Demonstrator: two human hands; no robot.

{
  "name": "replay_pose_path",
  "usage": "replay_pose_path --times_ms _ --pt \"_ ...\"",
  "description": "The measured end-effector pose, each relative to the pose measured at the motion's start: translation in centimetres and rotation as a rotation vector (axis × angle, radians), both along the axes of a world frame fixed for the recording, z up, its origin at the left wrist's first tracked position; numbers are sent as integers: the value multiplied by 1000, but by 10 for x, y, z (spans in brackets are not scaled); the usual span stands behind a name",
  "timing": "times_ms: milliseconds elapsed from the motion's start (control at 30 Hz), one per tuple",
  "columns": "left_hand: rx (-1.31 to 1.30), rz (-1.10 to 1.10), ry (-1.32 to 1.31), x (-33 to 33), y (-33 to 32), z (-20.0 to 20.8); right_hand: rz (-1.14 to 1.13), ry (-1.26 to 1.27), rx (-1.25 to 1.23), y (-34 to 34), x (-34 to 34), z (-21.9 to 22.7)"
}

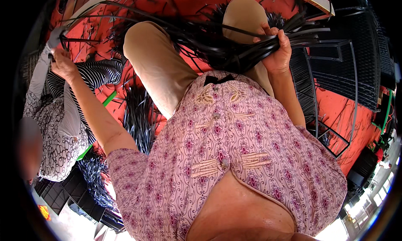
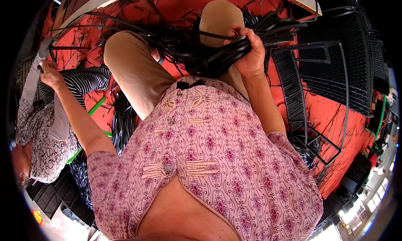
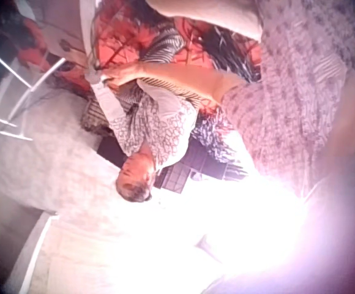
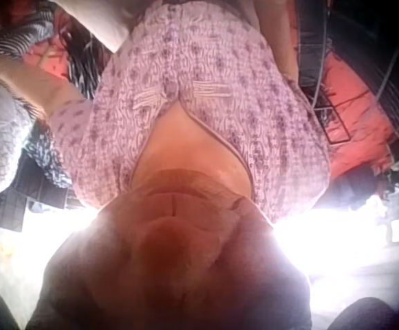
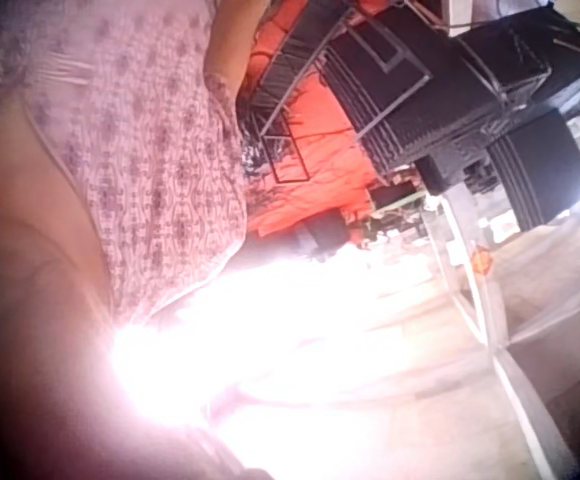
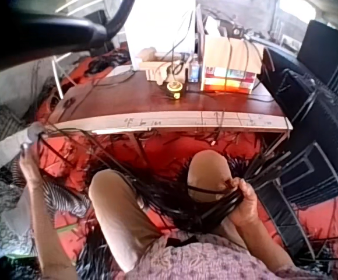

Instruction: The person sits on the floor and weaves black plastic strips into a rectangular basket frame. They repeatedly insert strips through the frame's vertical supports, alternating the direction of insertion to create a woven pattern. A second person is visible in the background performing a similar task.

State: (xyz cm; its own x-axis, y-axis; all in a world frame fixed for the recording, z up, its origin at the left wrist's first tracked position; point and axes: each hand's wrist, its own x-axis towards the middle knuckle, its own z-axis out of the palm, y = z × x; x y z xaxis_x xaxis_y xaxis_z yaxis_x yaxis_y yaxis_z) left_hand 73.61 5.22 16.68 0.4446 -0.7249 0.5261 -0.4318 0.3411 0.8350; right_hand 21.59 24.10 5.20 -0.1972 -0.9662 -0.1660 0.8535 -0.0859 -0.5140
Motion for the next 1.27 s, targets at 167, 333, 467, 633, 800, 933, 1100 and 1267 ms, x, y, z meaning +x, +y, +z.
replay_pose_path --times_ms 167,333,467,633,800,933,1100,1267 --pt "17 -108 -190 -126 25 7 17 -153 -125 15 -8 -12" --pt "408 -352 -460 -273 104 -10 91 -196 -173 23 -22 -17" --pt "405 -1248 -351 -390 178 8 49 -333 -196 26 -29 -28" --pt "98 -1320 -518 -537 136 4 -164 -430 253 38 -36 -15" --pt "-4 -1013 -873 -674 30 -43 -68 -409 -122 30 -50 -40" --pt "85 -900 -1109 -700 -48 -99 -54 -469 -169 26 -54 -44" --pt "151 -1008 -1066 -717 -55 -104 -23 -437 -116 10 -61 -43" --pt "147 -987 -1116 -727 -86 -132 1 -444 -142 2 -58 -52"
